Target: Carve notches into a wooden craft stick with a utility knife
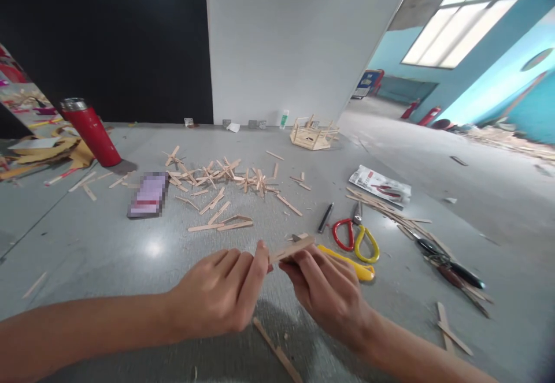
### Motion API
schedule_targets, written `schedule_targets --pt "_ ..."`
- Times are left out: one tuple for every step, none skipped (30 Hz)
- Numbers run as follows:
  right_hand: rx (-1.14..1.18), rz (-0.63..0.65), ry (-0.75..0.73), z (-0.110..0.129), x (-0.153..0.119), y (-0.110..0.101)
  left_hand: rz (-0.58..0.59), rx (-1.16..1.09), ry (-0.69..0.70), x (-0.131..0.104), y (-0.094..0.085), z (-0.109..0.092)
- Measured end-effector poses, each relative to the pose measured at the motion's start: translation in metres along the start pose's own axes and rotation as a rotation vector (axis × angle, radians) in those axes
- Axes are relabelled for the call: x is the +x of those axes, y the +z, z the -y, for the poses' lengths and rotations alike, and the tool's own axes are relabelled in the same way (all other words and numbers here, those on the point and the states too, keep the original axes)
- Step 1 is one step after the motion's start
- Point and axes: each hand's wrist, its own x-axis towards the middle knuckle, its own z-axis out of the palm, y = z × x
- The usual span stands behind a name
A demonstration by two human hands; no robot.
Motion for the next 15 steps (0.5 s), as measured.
schedule_targets --pt "-0.005 -0.003 -0.009 0.000 0.000 -0.001 -0.010 -0.015 -0.002 -0.001 0.000 -0.001" --pt "-0.013 0.003 -0.016 0.000 -0.001 -0.001 -0.018 -0.052 -0.026 -0.001 0.000 -0.002" --pt "-0.032 0.013 -0.022 0.001 -0.001 -0.002 -0.013 -0.121 -0.076 -0.002 0.001 -0.003" --pt "-0.068 0.026 -0.025 0.001 -0.001 -0.002 0.010 -0.214 -0.142 -0.002 0.002 -0.003" --pt "-0.126 0.046 -0.025 0.002 -0.001 -0.002 0.055 -0.321 -0.226 -0.001 0.005 -0.001" --pt "-0.201 0.078 -0.021 0.003 -0.002 -0.002 0.122 -0.434 -0.316 0.000 0.008 0.001" --pt "-0.286 0.122 -0.014 0.003 -0.003 0.000 0.212 -0.550 -0.406 0.001 0.012 0.006" --pt "-0.369 0.178 -0.009 0.003 -0.005 0.002 0.323 -0.654 -0.495 0.002 0.018 0.011" --pt "-0.433 0.240 -0.009 0.002 -0.008 0.005 0.431 -0.750 -0.554 0.003 0.024 0.017" --pt "-0.465 0.302 -0.019 0.000 -0.012 0.009 0.544 -0.863 -0.591 0.003 0.031 0.024" --pt "-0.463 0.358 -0.045 -0.003 -0.016 0.014 0.688 -0.998 -0.610 0.003 0.039 0.031" --pt "-0.430 0.399 -0.074 -0.006 -0.021 0.019 0.852 -1.161 -0.626 0.001 0.047 0.038" --pt "-0.370 0.430 -0.111 -0.011 -0.025 0.023 0.975 -1.316 -0.634 -0.001 0.055 0.044" --pt "-0.296 0.457 -0.128 -0.015 -0.030 0.027 1.047 -1.420 -0.646 -0.004 0.062 0.050" --pt "-0.220 0.480 -0.118 -0.019 -0.033 0.031 1.091 -1.485 -0.662 -0.007 0.069 0.054"
